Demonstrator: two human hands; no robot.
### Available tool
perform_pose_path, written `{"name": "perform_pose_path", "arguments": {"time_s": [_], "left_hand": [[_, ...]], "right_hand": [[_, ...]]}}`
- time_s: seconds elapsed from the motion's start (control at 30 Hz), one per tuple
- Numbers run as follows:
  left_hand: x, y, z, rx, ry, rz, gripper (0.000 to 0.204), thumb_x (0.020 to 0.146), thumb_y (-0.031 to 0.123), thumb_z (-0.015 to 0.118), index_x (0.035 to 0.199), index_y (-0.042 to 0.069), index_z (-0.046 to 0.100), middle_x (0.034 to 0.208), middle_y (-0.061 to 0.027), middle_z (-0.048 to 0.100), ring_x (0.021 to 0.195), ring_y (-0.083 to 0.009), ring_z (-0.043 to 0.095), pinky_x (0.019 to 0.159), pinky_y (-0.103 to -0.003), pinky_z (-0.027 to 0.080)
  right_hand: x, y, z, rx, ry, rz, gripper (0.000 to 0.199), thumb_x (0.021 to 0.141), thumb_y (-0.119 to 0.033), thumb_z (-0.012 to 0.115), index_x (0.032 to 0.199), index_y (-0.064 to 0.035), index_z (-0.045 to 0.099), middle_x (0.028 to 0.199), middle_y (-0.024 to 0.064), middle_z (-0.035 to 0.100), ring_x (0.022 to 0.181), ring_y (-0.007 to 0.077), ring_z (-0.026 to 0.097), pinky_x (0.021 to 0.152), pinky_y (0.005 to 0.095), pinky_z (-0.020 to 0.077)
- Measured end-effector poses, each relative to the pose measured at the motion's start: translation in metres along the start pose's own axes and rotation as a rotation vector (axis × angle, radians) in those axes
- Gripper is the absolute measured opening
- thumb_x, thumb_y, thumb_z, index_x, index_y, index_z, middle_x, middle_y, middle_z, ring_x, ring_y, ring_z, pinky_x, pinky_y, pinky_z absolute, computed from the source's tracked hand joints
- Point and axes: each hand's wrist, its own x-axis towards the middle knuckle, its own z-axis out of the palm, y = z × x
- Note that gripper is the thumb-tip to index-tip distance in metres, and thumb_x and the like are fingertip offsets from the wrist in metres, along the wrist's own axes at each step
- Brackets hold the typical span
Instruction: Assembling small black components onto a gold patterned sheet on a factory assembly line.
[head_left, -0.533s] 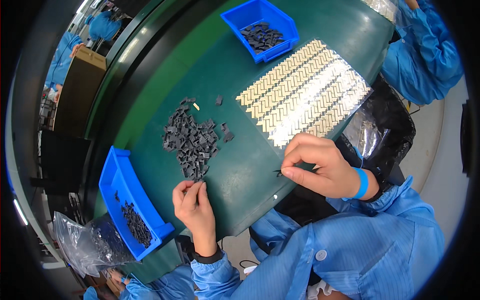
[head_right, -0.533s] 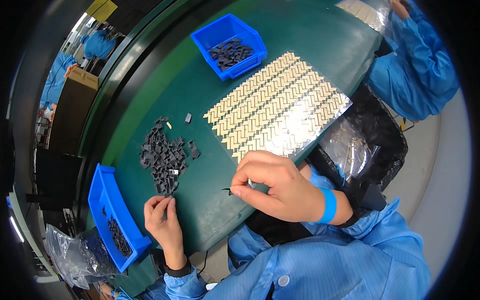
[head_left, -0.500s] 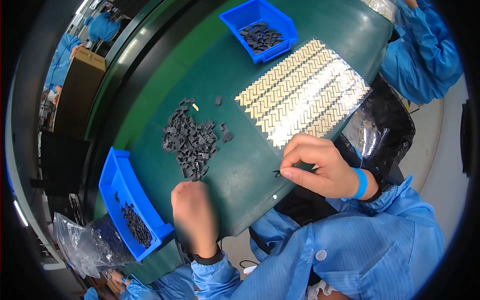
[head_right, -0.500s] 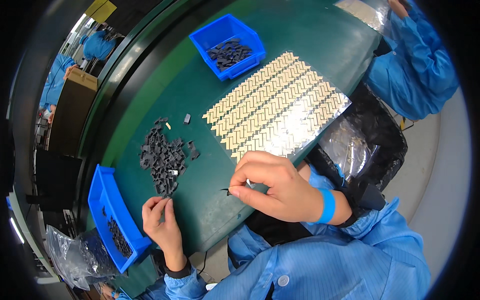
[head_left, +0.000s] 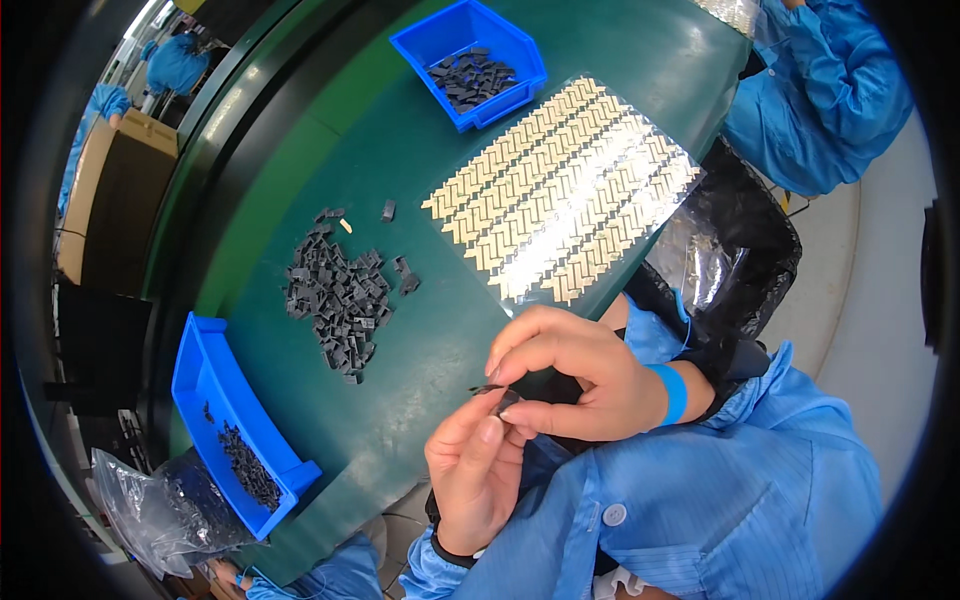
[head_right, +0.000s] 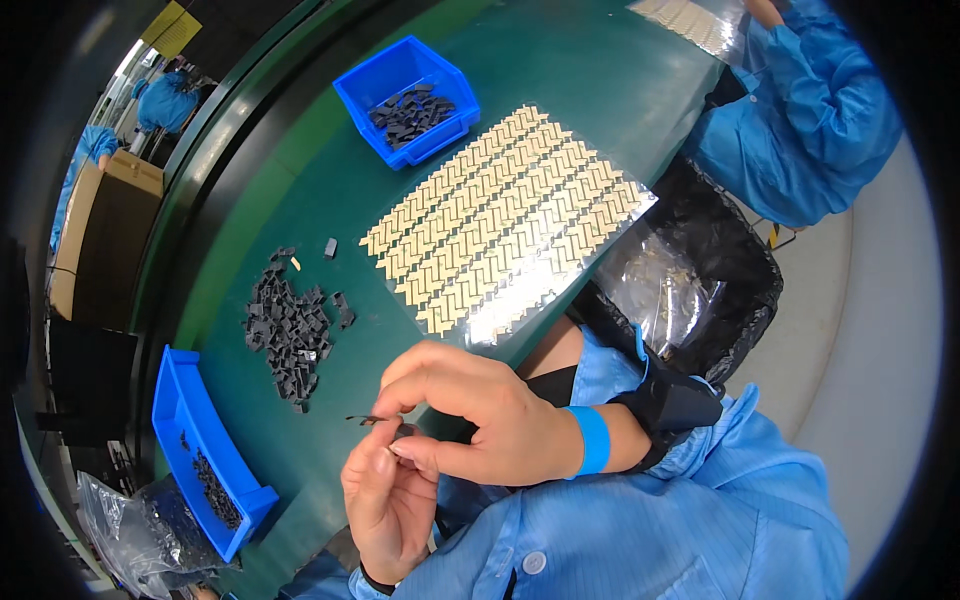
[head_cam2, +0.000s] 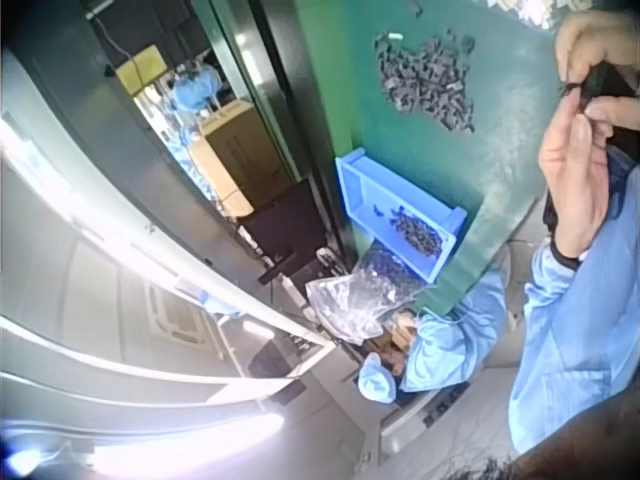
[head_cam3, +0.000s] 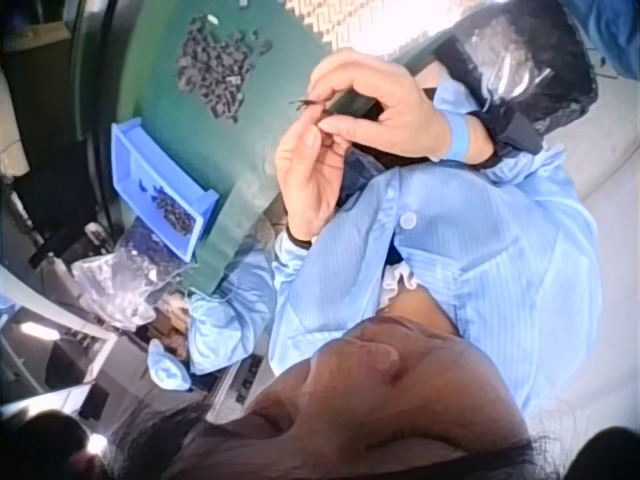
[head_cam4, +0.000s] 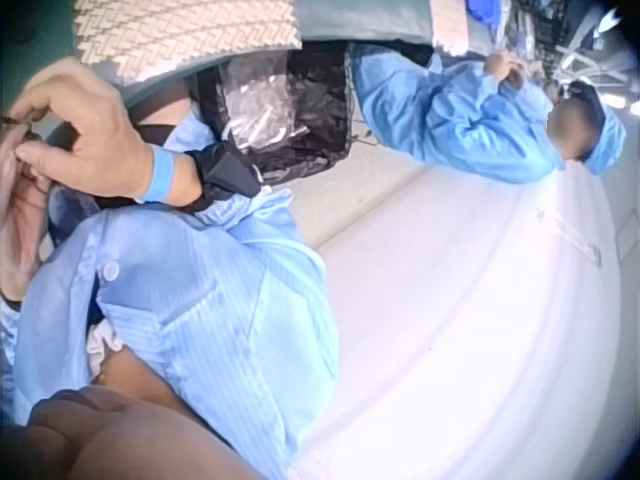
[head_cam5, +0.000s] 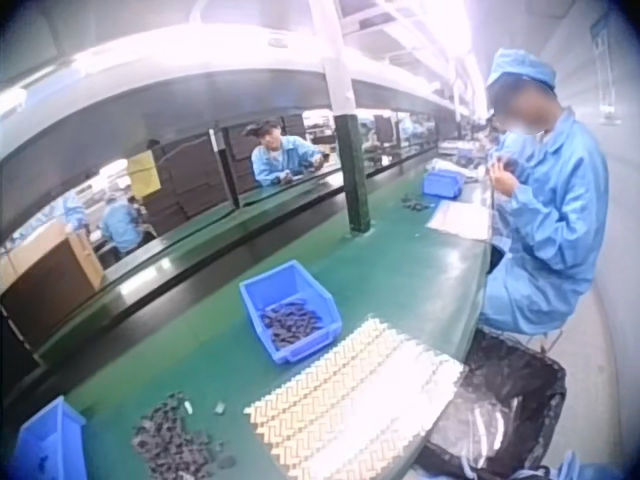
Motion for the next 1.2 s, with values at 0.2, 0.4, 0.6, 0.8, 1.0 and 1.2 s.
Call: {"name": "perform_pose_path", "arguments": {"time_s": [0.2,0.4,0.6,0.8,1.0,1.2], "left_hand": [[0.0,-0.004,-0.001,0.31,0.007,0.247,0.025,0.088,0.001,0.053,0.113,-0.004,0.057,0.108,-0.0166,0.061,0.096,-0.02,0.06,0.085,-0.033,0.05],[0.0,-0.008,0.0,0.501,0.107,0.35,0.023,0.085,-0.002,0.057,0.108,-0.007,0.059,0.1,-0.0177,0.064,0.09,-0.0218,0.063,0.081,-0.032,0.052],[0.001,-0.008,0.003,0.521,0.1,0.379,0.026,0.081,-0.007,0.059,0.108,-0.006,0.06,0.103,-0.0181,0.063,0.092,-0.0211,0.062,0.082,-0.031,0.051],[0.001,-0.007,0.003,0.535,0.105,0.379,0.027,0.081,-0.007,0.06,0.107,-0.006,0.06,0.103,-0.0171,0.063,0.091,-0.0198,0.062,0.082,-0.029,0.051],[0.001,-0.008,0.004,0.529,0.091,0.376,0.027,0.08,-0.008,0.061,0.106,-0.006,0.061,0.102,-0.0166,0.063,0.091,-0.0186,0.062,0.082,-0.028,0.05],[0.002,-0.008,0.005,0.517,0.09,0.381,0.027,0.079,-0.009,0.061,0.106,-0.006,0.061,0.102,-0.0168,0.063,0.091,-0.0185,0.061,0.082,-0.028,0.05]], "right_hand": [[-0.009,-0.001,0.002,0.17,0.037,0.13,0.02,0.079,0.0,0.066,0.097,0.0011,0.056,0.105,0.0135,0.052,0.093,0.019,0.054,0.081,0.0292,0.0447],[-0.015,-0.002,0.008,0.433,0.092,0.256,0.007,0.084,0.004,0.057,0.091,0.0022,0.055,0.107,0.0133,0.048,0.093,0.0157,0.053,0.08,0.0271,0.0479],[-0.015,0.0,0.013,0.422,0.129,0.274,0.003,0.085,0.005,0.055,0.087,0.0027,0.054,0.105,0.0126,0.048,0.091,0.0138,0.053,0.075,0.0242,0.0501],[-0.015,0.0,0.014,0.336,0.131,0.276,0.003,0.085,0.004,0.056,0.085,0.0022,0.054,0.102,0.0125,0.049,0.088,0.0134,0.054,0.075,0.024,0.0503],[-0.014,-0.002,0.013,0.29,0.143,0.271,0.003,0.085,0.004,0.057,0.084,0.0021,0.054,0.101,0.0124,0.05,0.087,0.013,0.054,0.073,0.0234,0.0505],[-0.013,-0.003,0.014,0.201,0.153,0.24,0.005,0.083,0.002,0.059,0.082,0.0012,0.055,0.099,0.0121,0.052,0.085,0.013,0.054,0.073,0.0239,0.0477]]}}
